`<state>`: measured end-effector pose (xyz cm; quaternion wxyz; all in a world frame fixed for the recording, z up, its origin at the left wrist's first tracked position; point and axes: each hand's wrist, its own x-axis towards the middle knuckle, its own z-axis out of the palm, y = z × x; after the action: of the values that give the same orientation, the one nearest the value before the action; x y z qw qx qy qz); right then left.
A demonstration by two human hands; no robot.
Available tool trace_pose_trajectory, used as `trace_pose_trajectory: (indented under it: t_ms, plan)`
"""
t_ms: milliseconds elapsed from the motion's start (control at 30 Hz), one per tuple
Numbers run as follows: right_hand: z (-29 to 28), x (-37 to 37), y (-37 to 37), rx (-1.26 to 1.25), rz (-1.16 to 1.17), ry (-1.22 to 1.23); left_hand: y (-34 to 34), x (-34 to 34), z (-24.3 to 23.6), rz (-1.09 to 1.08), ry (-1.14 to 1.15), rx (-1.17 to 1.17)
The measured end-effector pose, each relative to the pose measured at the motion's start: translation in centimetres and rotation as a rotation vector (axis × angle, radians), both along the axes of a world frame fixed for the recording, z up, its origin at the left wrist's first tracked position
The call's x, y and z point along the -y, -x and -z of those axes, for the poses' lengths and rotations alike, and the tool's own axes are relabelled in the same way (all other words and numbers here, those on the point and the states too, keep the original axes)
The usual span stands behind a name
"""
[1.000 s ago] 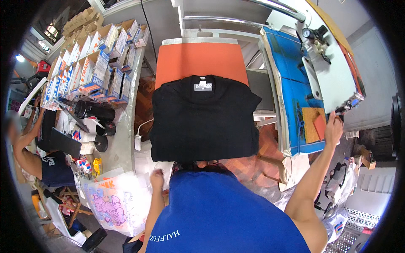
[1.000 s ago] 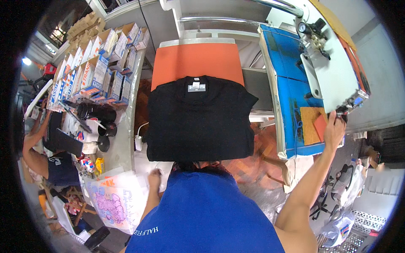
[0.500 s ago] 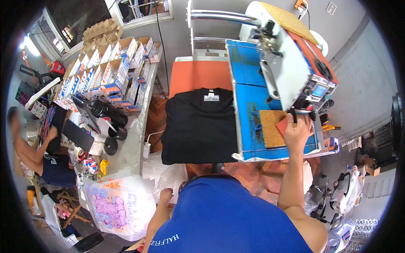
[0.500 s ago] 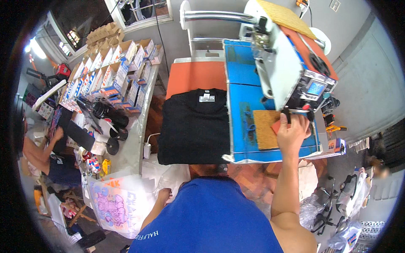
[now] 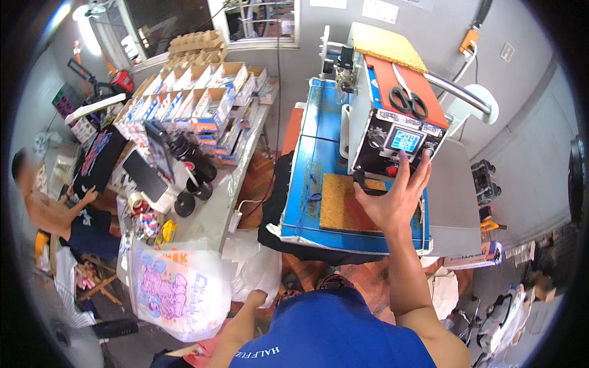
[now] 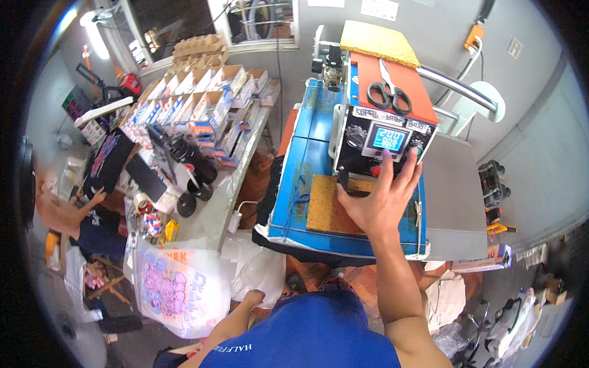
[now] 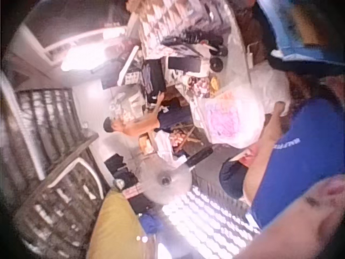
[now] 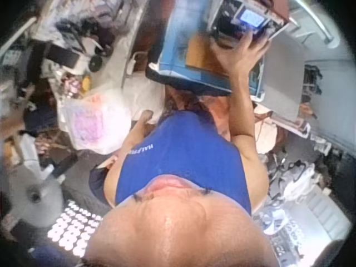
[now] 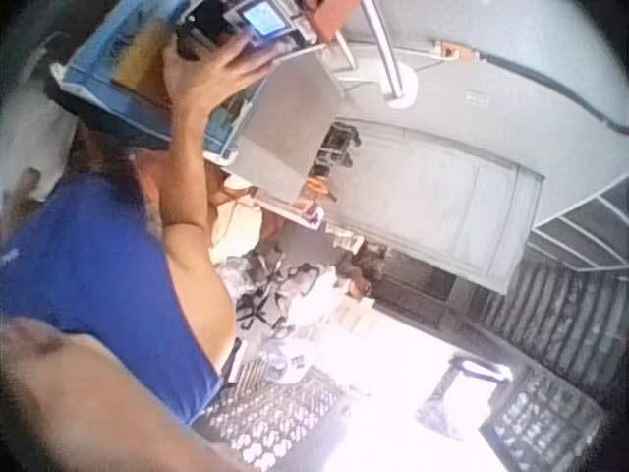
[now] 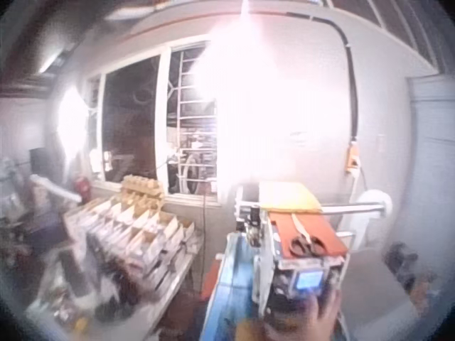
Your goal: The person prepares a white t-shirt on a heat press, cuts a design sheet, and presses the design onto the shirt. They then switch to a black t-shirt, place a small label on it, and prepare to press it. The person uses scissors to cut a design sheet and places it on the black t-shirt.
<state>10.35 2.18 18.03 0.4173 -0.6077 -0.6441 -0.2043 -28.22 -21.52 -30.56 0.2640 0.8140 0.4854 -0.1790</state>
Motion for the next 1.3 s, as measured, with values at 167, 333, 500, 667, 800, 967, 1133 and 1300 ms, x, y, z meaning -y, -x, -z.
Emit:
trace_pose_trajectory:
  t_ms: [167, 333, 500, 667, 800, 967, 1133, 1300]
  plan:
    - [0.8, -0.9, 3.6, -0.012, -0.025, -0.09, 0.1, 4.5, 0.1, -0.299, 0.302, -0.125]
    - [-0.9, 0.8, 3.5, -0.043, -0.176, -0.023, -4.1, 8.3, -2.3, -1.276, 0.083, 0.371]
    - [-7.9, 6.0, 0.1, -0.408, -1.265, -0.083, -10.1, 14.0, -2.1, -1.179, 0.199, 0.202]
    - [-13.2, 11.7, 1.3, -0.931, -2.245, -1.077, -12.5, 19.3, -3.0, -0.795, 0.138, 0.036]
    - [-15.6, 13.8, 1.4, -1.024, -2.61, -1.206, -12.1, 19.5, -3.8, -0.499, 0.162, -0.098]
    - [-17.7, 15.6, 1.1, -1.237, -2.544, -1.501, -14.0, 17.1, -3.8, -1.133, 0.12, 0.163]
    - [-19.8, 15.2, -0.2, -1.167, -1.986, -2.271, -15.2, 15.8, -3.5, -1.532, 0.135, 0.462]
    - [-19.9, 15.9, -0.2, -1.143, -2.35, -1.739, -13.5, 14.3, -2.4, -1.184, 0.277, 0.181]
